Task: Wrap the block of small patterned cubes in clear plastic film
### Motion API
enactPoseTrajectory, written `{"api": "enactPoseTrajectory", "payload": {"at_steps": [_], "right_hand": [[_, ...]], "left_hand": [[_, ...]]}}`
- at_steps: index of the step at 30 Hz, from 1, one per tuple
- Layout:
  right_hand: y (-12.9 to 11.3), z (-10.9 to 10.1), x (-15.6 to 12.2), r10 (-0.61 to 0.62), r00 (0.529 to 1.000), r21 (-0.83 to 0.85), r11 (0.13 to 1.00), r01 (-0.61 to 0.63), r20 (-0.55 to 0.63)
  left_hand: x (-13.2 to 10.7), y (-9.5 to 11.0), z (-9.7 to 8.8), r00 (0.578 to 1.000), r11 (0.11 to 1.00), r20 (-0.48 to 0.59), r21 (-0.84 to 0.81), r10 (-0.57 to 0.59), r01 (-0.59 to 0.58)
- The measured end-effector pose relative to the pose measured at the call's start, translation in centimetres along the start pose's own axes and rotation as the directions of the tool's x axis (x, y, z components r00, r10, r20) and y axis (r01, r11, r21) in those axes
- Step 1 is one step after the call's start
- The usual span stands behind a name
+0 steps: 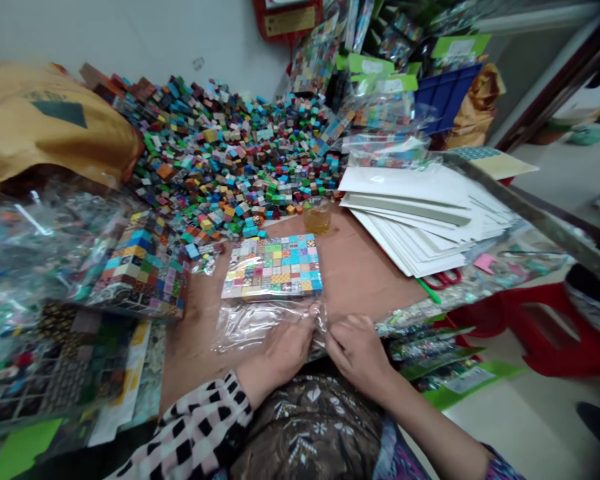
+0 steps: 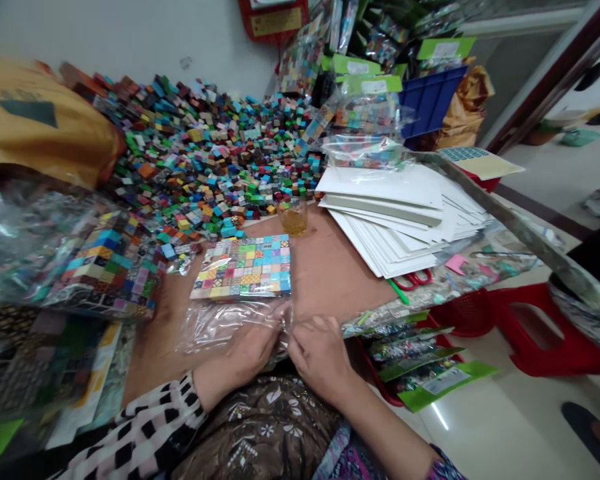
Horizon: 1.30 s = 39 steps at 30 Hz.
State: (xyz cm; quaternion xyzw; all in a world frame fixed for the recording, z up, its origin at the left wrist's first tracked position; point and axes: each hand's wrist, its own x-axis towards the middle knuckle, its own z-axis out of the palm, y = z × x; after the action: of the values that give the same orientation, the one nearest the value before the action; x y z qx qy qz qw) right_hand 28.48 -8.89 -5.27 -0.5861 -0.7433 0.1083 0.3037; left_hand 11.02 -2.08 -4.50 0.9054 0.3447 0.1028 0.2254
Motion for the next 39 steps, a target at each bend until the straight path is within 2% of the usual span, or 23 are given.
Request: {"api": "enactPoseTrajectory", "payload": {"at_steps": [2,4,6,7,9,10,12,14,16,19,20,23,25,26,28,31,33,34,37,39], "right_hand": [[0.0,0.1,-0.4,0.045,0.999,-0.025,0.999,-0.046,-0.027],[0.0,0.1,-0.6,0.067,0.997,-0.060,0.996,-0.069,-0.031],[0.0,0.1,-0.6,0.089,0.995,-0.099,0.991,-0.092,-0.036],[-0.1,0.1,-0.6,0.099,0.994,-0.121,0.987,-0.104,-0.046],[-0.2,0.2,-0.5,0.099,0.991,-0.172,0.979,-0.113,-0.089],[-0.3,0.3,-0.4,0.085,0.990,-0.198,0.974,-0.107,-0.115],[-0.4,0.5,-0.3,0.040,0.988,-0.246,0.966,-0.076,-0.147],[-0.3,0.6,-0.2,0.005,0.989,-0.289,0.956,-0.047,-0.145],[0.0,0.7,-0.3,-0.009,0.992,-0.327,0.944,-0.034,-0.129],[0.6,0.7,-0.7,-0.007,0.993,-0.334,0.942,-0.034,-0.119],[0.8,0.5,-0.8,0.006,0.993,-0.307,0.951,-0.042,-0.117],[1.1,-0.6,-0.2,0.112,0.989,-0.135,0.983,-0.125,-0.098],[1.0,-2.2,1.3,0.191,0.980,0.008,0.982,-0.191,-0.063],[0.8,-3.3,2.4,0.215,0.976,0.073,0.975,-0.211,-0.044],[0.3,-5.7,5.5,0.212,0.977,0.160,0.965,-0.209,-0.001],[-0.8,-9.7,11.4,0.176,0.984,0.285,0.942,-0.181,0.042],[-2.0,-12.3,15.4,0.177,0.984,0.317,0.934,-0.165,-0.009],[-2.7,-13.6,17.2,0.169,0.985,0.311,0.938,-0.153,-0.025],[-5.0,-17.3,21.1,0.188,0.982,0.315,0.933,-0.172,-0.020],[-6.0,-19.4,22.4,0.214,0.977,0.297,0.934,-0.200,-0.014]], "left_hand": [[-1.5,0.0,-0.9,0.997,0.995,0.060,0.085,0.045,-0.050],[-3.5,0.0,-1.8,0.986,0.971,0.044,0.175,0.160,-0.165],[-5.6,-0.2,-2.5,0.953,0.919,-0.104,0.313,0.284,-0.239],[-6.5,-0.3,-2.8,0.928,0.892,-0.219,0.408,0.301,-0.193],[-7.9,-0.8,-3.1,0.853,0.824,-0.458,0.563,0.249,0.061],[-8.4,-1.2,-3.2,0.812,0.781,-0.547,0.591,0.203,0.203],[-8.9,-2.1,-3.5,0.760,0.696,-0.643,0.588,0.094,0.412],[-9.1,-3.2,-3.7,0.750,0.637,-0.661,0.567,-0.028,0.523],[-9.5,-4.2,-3.9,0.770,0.620,-0.619,0.546,-0.154,0.563],[-10.5,-5.1,-4.2,0.806,0.727,-0.518,0.429,-0.287,0.535],[-10.8,-5.2,-4.4,0.808,0.775,-0.507,0.363,-0.302,0.517],[-10.8,-4.8,-5.6,0.771,0.868,-0.533,0.128,-0.348,0.480],[-9.8,-4.4,-7.6,0.746,0.880,-0.507,-0.058,-0.432,0.471],[-8.9,-4.1,-8.9,0.720,0.864,-0.491,-0.164,-0.491,0.477],[-6.7,-3.7,-12.1,0.652,0.821,-0.500,-0.367,-0.570,0.436],[-2.7,-2.9,-17.5,0.608,0.732,-0.454,-0.587,-0.651,0.346],[-0.3,-2.3,-21.0,0.601,0.710,-0.456,-0.643,-0.657,0.288],[0.6,-1.8,-22.6,0.580,0.706,-0.478,-0.658,-0.660,0.261],[2.1,-0.2,-27.2,0.561,0.700,-0.496,-0.677,-0.662,0.227],[2.0,1.2,-29.4,0.601,0.693,-0.444,-0.667,-0.665,0.274]]}}
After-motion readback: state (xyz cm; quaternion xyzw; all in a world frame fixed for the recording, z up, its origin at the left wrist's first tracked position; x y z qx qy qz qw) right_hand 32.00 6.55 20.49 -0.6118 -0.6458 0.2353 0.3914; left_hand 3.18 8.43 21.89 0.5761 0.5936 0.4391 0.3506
